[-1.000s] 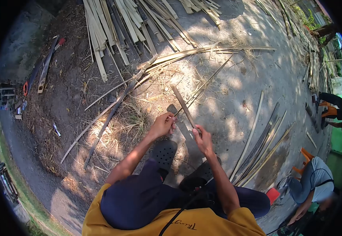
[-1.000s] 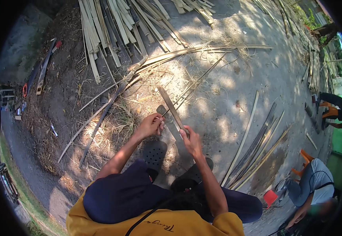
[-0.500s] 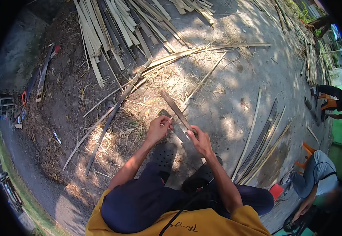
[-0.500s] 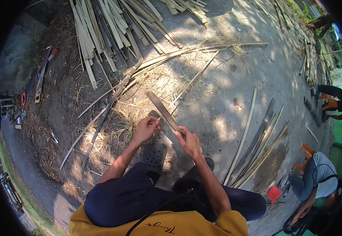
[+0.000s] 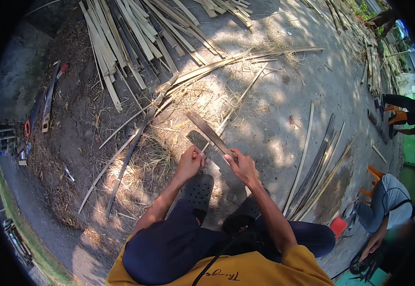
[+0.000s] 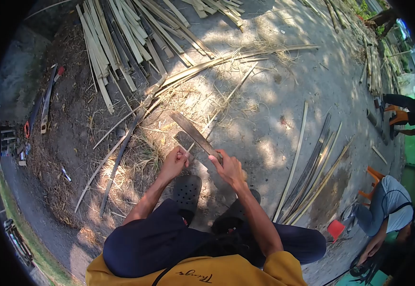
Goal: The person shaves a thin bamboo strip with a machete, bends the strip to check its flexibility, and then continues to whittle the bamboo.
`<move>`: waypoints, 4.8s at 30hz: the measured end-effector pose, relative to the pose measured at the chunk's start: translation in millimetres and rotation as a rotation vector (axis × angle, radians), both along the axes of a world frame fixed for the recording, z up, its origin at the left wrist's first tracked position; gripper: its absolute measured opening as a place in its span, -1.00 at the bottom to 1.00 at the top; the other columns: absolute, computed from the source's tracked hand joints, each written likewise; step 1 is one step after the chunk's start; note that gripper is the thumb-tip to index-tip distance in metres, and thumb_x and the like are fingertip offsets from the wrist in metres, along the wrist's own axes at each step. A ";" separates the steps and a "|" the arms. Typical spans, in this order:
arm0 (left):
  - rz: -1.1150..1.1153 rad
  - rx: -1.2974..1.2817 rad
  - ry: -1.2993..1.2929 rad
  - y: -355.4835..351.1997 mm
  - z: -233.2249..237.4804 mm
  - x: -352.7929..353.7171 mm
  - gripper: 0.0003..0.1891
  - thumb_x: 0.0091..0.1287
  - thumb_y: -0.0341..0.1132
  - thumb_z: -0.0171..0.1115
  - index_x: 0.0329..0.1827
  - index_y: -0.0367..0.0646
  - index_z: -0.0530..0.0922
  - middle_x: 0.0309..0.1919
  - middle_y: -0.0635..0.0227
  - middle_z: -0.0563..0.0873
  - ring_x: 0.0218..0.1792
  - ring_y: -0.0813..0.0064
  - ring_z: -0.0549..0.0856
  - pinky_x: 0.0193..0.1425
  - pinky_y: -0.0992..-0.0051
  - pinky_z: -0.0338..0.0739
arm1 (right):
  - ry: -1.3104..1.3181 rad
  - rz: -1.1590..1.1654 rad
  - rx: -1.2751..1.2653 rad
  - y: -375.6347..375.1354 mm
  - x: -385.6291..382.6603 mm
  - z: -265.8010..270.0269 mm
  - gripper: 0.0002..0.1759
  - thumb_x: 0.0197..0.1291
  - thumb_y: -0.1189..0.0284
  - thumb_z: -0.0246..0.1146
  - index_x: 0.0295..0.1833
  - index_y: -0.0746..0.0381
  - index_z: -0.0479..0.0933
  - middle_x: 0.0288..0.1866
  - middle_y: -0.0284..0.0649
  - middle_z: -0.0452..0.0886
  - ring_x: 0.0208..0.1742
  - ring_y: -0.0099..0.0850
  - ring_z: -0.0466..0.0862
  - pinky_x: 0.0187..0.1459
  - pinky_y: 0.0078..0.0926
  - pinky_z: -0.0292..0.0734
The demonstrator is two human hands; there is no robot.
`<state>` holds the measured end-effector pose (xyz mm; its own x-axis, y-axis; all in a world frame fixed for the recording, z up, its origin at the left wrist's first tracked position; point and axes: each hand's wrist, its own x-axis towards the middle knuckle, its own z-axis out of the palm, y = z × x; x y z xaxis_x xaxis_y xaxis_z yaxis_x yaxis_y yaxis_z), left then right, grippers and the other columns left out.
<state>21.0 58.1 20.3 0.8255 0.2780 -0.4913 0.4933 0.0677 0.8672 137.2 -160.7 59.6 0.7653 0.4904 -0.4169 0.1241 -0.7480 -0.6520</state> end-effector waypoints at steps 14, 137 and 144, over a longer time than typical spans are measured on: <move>0.088 -0.006 0.006 -6.2 20.3 0.6 -0.86 0.62 -0.31 0.22 -0.11 -0.15 0.50 -0.44 0.47 0.64 -0.40 0.68 0.57 -0.24 0.55 0.48 | 0.024 0.117 0.017 20.1 11.1 6.6 -0.29 0.52 -0.19 0.14 0.34 0.23 0.59 -0.32 0.14 0.77 -0.15 0.21 0.78 -0.04 0.09 0.64; 0.167 1.288 0.035 198.2 186.2 -53.3 -0.84 0.63 -0.32 0.16 -0.10 -0.23 0.56 -0.30 -0.10 0.65 -0.19 -0.28 0.66 -0.17 0.03 0.54 | -0.063 -0.297 0.128 -209.3 77.2 214.4 -0.54 0.61 0.27 0.17 0.50 0.17 0.41 -0.56 -0.52 0.34 -0.53 -0.72 0.29 -0.47 -0.61 0.12; 0.397 1.583 0.001 296.0 265.3 -83.8 -0.79 0.66 -0.28 0.18 -0.01 -0.27 0.65 -0.40 0.09 0.62 -0.46 0.25 0.59 -0.29 0.29 0.47 | -0.119 -0.186 0.079 -193.7 87.5 210.1 -0.49 0.59 0.20 0.21 0.50 0.18 0.40 -0.54 -0.52 0.37 -0.51 -0.69 0.28 -0.42 -0.60 0.13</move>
